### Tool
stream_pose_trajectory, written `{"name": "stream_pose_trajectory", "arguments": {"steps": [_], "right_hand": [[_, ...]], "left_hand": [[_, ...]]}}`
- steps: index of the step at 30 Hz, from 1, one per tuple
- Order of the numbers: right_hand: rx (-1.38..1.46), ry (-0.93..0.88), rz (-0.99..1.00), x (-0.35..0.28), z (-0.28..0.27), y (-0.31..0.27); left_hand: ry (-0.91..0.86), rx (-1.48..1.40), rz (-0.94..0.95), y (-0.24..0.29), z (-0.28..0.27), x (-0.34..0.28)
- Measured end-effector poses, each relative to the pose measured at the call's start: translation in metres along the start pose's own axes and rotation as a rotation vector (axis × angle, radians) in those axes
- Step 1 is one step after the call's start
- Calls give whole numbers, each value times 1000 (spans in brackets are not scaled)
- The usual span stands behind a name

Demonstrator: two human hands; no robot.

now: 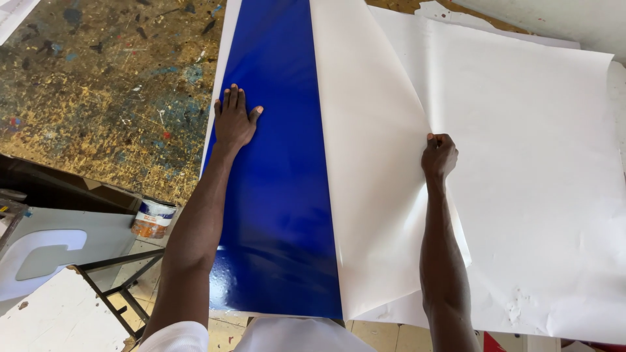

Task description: Peeling the backing off a large blue vinyl sheet and spraying the adhesive side with application fluid on a workbench.

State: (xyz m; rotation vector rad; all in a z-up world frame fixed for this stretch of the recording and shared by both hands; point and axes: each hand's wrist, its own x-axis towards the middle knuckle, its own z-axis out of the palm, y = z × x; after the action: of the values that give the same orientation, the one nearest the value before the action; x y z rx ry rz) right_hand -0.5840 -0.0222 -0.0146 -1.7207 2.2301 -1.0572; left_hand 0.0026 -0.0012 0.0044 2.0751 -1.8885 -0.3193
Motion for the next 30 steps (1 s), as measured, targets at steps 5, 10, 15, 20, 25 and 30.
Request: {"name": "stream_pose_trajectory", "arguments": {"steps": [5, 10, 15, 20, 25, 30], "right_hand": [[-14, 36, 33, -6, -16, 11], [-19, 65, 69, -8, -22, 44], [-27, 100, 107, -15, -35, 57], [-22, 161, 166, -24, -52, 68], [-25, 186, 192, -34, -70, 82], [-34, 204, 178, -41, -82, 100]], "left_hand": [[32, 2, 23, 1, -2, -3], [16, 7, 22, 1, -2, -2], [55, 37, 32, 1, -3, 1], [2, 49, 1, 1, -3, 0], [-12, 42, -5, 2, -5, 0], [-33, 32, -18, 2, -8, 1]]}}
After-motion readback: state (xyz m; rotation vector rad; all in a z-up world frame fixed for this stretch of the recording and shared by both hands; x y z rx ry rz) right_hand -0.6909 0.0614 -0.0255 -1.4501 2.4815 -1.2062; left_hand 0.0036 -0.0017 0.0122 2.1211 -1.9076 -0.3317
